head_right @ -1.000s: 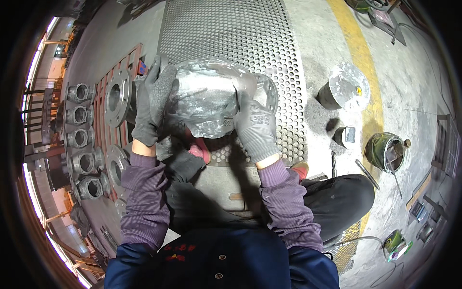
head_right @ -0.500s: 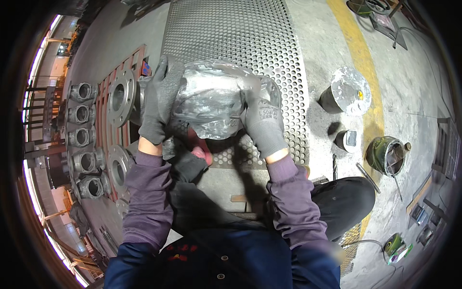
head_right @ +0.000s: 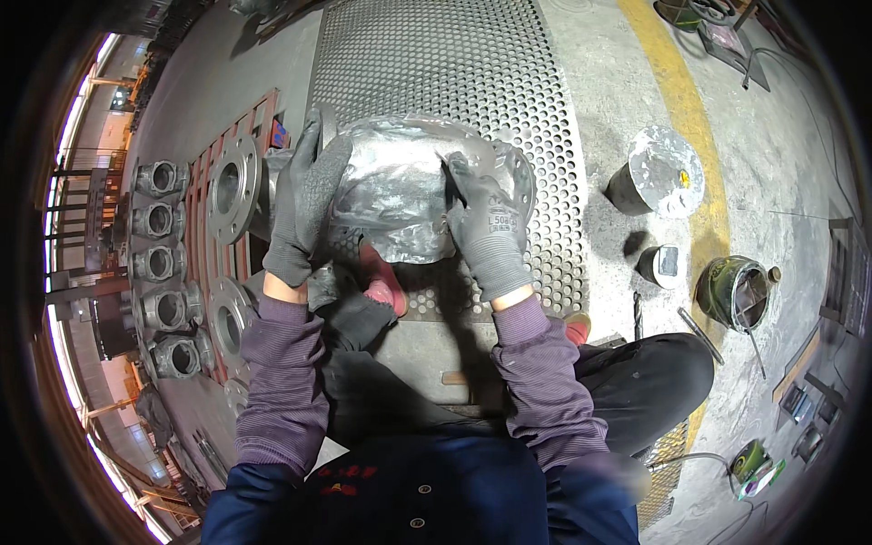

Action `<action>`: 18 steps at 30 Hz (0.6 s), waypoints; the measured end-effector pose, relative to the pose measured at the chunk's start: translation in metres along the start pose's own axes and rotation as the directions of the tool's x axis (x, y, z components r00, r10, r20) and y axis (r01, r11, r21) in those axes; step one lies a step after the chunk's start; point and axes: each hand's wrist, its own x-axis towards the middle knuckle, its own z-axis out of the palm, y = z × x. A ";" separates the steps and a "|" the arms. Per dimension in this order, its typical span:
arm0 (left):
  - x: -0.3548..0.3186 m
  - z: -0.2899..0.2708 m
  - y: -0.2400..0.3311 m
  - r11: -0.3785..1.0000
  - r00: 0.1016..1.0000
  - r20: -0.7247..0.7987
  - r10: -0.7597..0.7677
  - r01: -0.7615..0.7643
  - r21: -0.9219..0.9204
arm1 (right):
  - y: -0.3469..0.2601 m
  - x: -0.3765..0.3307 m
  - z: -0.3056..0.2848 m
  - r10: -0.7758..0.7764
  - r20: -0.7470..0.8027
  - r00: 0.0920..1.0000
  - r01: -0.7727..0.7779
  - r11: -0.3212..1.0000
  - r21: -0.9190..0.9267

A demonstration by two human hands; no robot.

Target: The recorder applies a white sealant or marking paste to the seams and flanges of large metal valve components using a small spatula tool.

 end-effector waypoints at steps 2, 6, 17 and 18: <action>-0.001 0.000 -0.002 1.000 1.000 -0.018 0.000 0.000 -0.028 | -0.006 -0.001 0.001 0.073 0.054 0.996 -0.074 0.997 0.030; 0.001 0.006 -0.003 0.998 0.998 -0.052 0.041 -0.044 -0.048 | -0.008 -0.001 0.005 0.177 0.162 0.971 -0.185 0.982 0.036; 0.002 0.009 -0.001 0.994 0.991 -0.099 0.087 -0.093 -0.050 | -0.018 -0.007 0.006 0.191 0.207 0.960 -0.259 0.887 0.382; 0.002 0.008 0.002 0.995 0.995 -0.083 0.049 -0.056 -0.081 | -0.015 -0.006 0.005 0.196 0.203 0.959 -0.262 0.889 0.377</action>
